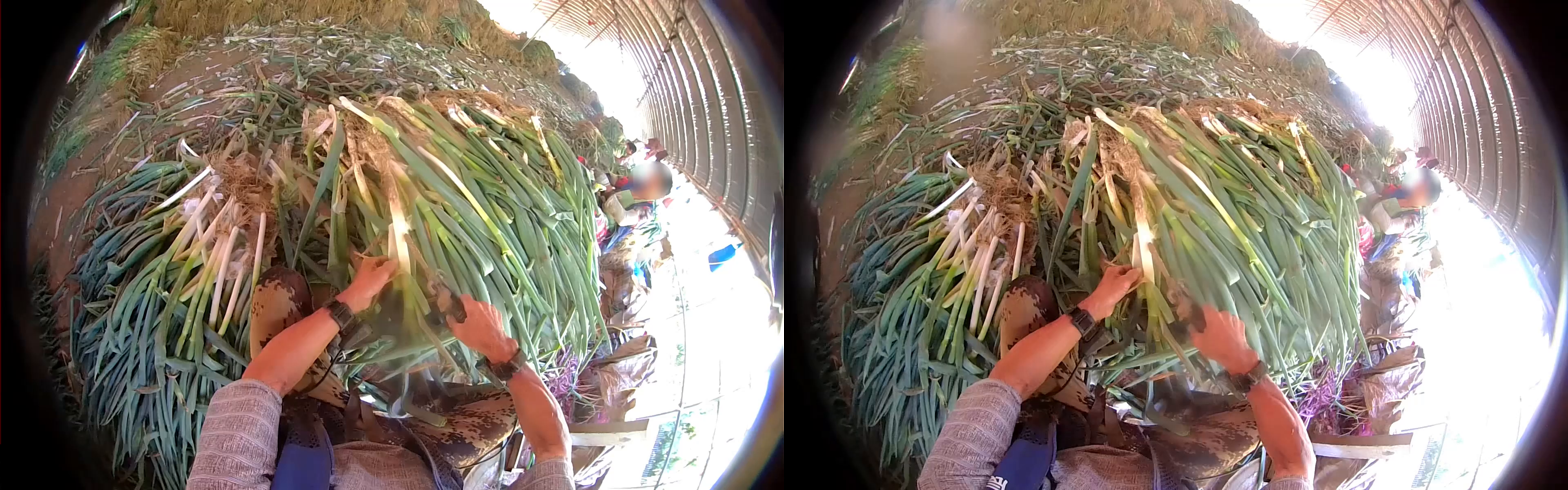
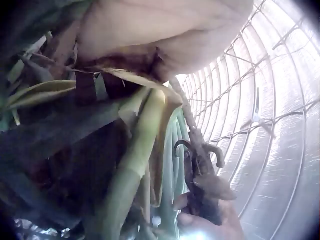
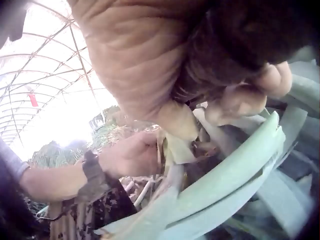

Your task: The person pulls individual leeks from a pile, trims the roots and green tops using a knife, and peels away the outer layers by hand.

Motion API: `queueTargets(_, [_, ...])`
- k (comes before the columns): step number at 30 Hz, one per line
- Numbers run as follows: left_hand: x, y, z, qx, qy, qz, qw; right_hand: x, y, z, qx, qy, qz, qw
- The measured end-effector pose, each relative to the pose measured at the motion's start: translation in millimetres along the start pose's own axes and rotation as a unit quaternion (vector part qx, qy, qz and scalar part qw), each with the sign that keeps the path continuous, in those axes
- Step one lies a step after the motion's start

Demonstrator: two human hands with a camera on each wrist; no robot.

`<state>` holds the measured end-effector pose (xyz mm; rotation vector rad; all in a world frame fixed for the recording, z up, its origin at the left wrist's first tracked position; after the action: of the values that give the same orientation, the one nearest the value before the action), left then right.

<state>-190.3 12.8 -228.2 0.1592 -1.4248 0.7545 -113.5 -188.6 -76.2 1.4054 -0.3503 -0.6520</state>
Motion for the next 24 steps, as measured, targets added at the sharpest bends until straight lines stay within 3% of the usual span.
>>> queueTargets(3, [2.4, 6.6, 0.4, 0.0, -0.018, -0.003, 1.0, -1.6, 1.6, -10.1, -0.021, -0.025, 0.017, 0.999])
queueTargets(5, [-11.8, 14.1, -5.4, -0.012, 0.023, -0.081, 0.996, -2.5, 0.7, -13.7, -0.038, -0.014, 0.006, 0.999])
queueTargets(9, [-21.3, 21.5, -10.8, 0.002, 0.045, -0.107, 0.993, 0.5, -1.6, -20.1, -0.018, -0.017, 0.005, 1.0])
queueTargets(11, [-9.3, 34.5, -9.6, 0.134, -0.095, -0.183, 0.969, -3.4, -4.9, -20.1, -0.04, 0.011, 0.013, 0.999])
queueTargets(13, [18.3, 34.9, 2.1, 0.24, -0.242, -0.383, 0.858, -0.2, -7.3, -20.9, -0.037, 0.016, 0.004, 0.999])
queueTargets(14, [22.0, 34.0, 1.1, 0.251, -0.267, -0.344, 0.865, 0.0, -10.2, -23.2, -0.034, 0.018, -0.001, 0.999])
queueTargets(17, [41.7, 28.7, -10.0, 0.135, -0.242, -0.327, 0.903, -3.1, -14.8, -24.1, -0.006, 0.062, -0.034, 0.997])
queueTargets(19, [41.0, 41.5, -31.1, 0.148, -0.163, -0.325, 0.92, 1.1, -16.2, -24.4, -0.024, 0.021, -0.05, 0.998])
queueTargets(21, [41.3, 46.2, -41.6, 0.166, -0.108, -0.379, 0.904, 2.0, -20.6, -23.8, -0.014, 0.023, -0.065, 0.997])
queueTargets(24, [44.1, 55.3, -57.6, 0.201, -0.049, -0.349, 0.914, 7.3, -26.6, -25.2, 0.004, 0.027, -0.075, 0.997])
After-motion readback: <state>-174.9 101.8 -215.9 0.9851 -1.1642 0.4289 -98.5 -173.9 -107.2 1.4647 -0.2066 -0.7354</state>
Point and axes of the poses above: each hand's wrist, its own z-axis away from the middle knuckle, its own y-axis out of the back of the hand, x = y × z, the point moved 6 cm from there along -z, towards the middle knuckle, and after that the axes turned 2 degrees about -y, right-handed, at the moved point
